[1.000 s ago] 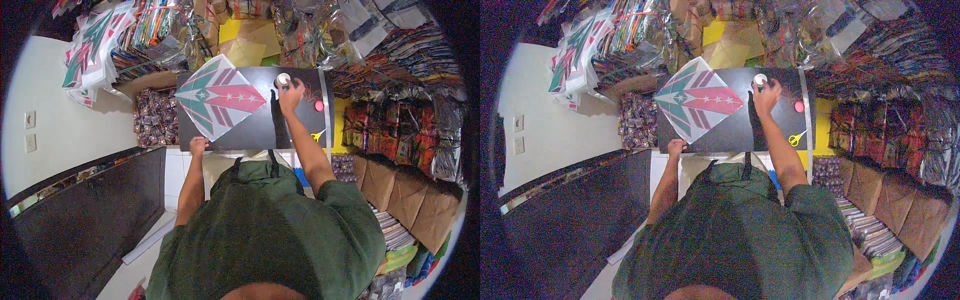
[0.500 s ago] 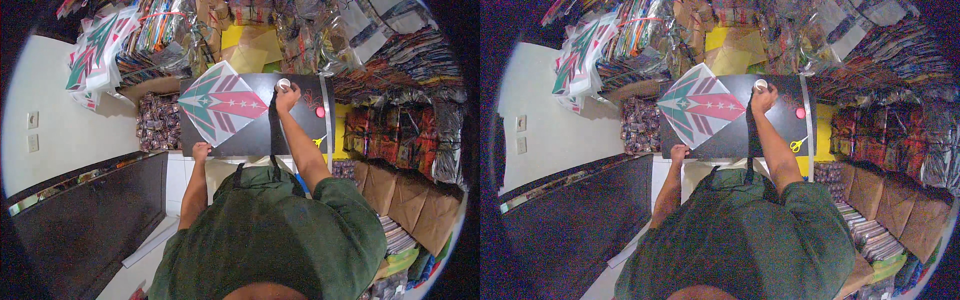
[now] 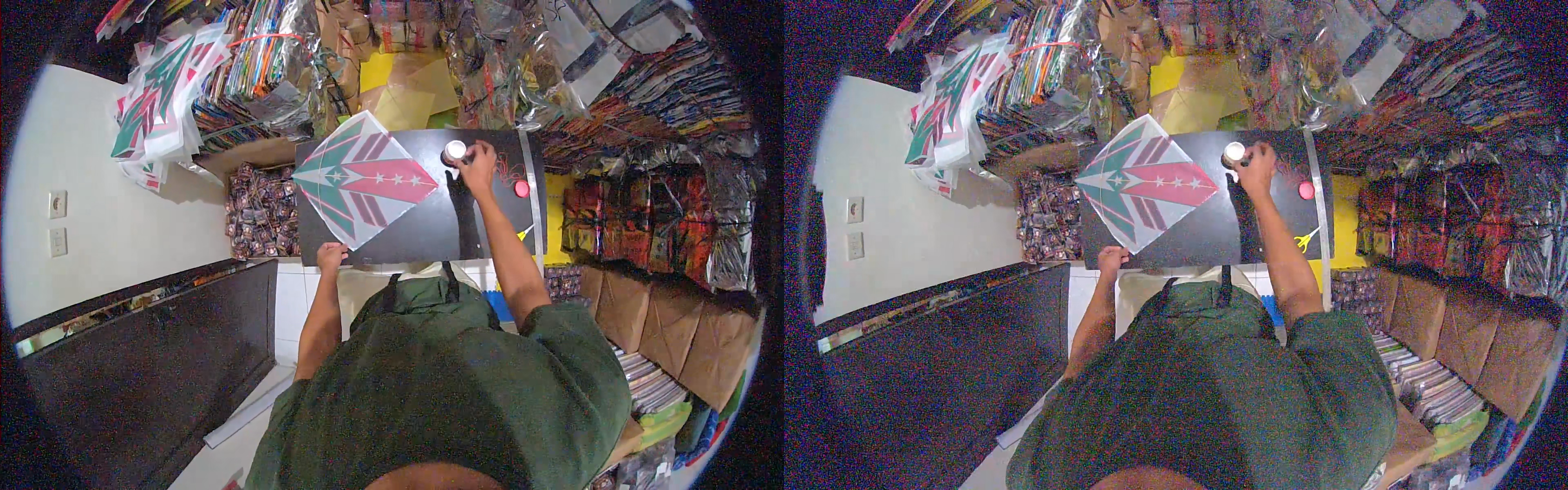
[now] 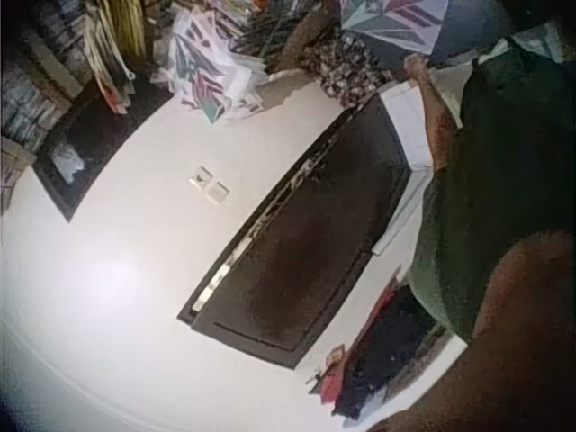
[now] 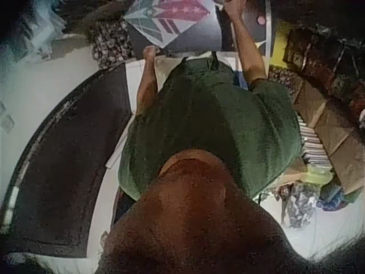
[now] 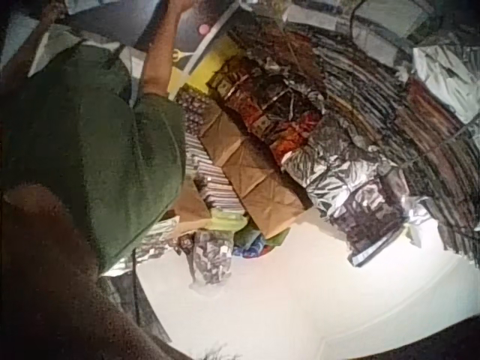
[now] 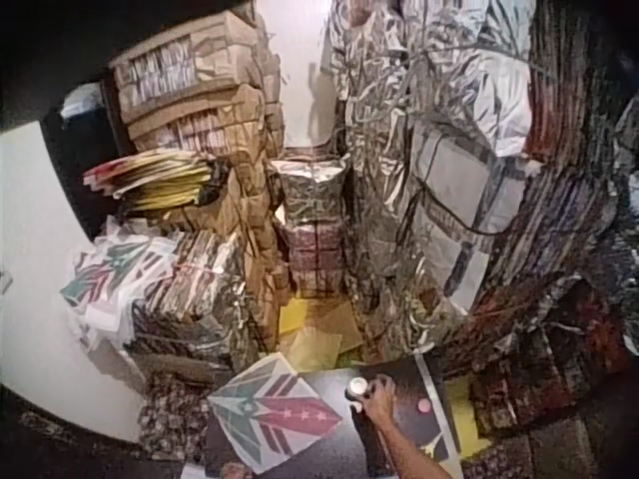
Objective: The person smooths a printed kite sail on a table, then picks up a second sail and places it on top of the first. They smooth the combined sails and then pick up a thin wooden stick, placing it on the sail to begin assembly.
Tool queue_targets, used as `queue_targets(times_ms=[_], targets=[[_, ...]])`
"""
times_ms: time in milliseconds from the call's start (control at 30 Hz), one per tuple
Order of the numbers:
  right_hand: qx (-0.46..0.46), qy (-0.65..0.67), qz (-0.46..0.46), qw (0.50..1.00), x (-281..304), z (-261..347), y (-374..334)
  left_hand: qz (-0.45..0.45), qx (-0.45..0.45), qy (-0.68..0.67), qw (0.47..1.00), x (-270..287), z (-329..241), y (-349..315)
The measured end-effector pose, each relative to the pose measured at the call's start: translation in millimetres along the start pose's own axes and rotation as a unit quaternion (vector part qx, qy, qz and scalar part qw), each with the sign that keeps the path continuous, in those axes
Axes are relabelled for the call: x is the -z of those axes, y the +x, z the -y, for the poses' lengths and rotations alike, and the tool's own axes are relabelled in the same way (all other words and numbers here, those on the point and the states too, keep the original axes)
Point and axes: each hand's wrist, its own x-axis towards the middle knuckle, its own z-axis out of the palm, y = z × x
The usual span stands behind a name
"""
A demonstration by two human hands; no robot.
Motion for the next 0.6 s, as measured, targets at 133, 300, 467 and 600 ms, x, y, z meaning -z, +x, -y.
queue_targets(times_ms=[133, 300, 467, 600], targets=[[-0.031, 0.178, -0.010, 0.984, 4.6, -11.4, -7.1, 0.028, 0.001, -0.066, 0.997, -5.2, -4.1, -0.6], [-0.053, 0.270, 0.015, 0.961, 5.0, 12.1, -23.7, -0.013, -0.009, 0.011, 1.000, -4.6, -12.4, -15.7], [-0.081, 0.287, 0.088, 0.950, 20.0, 22.2, -50.3, -0.006, -0.070, 0.009, 0.997, -0.8, 6.0, -11.1], [-0.099, 0.331, 0.143, 0.928, 10.9, -10.0, -85.7, 0.021, -0.063, 0.009, 0.998, 1.9, 29.9, 19.3]])
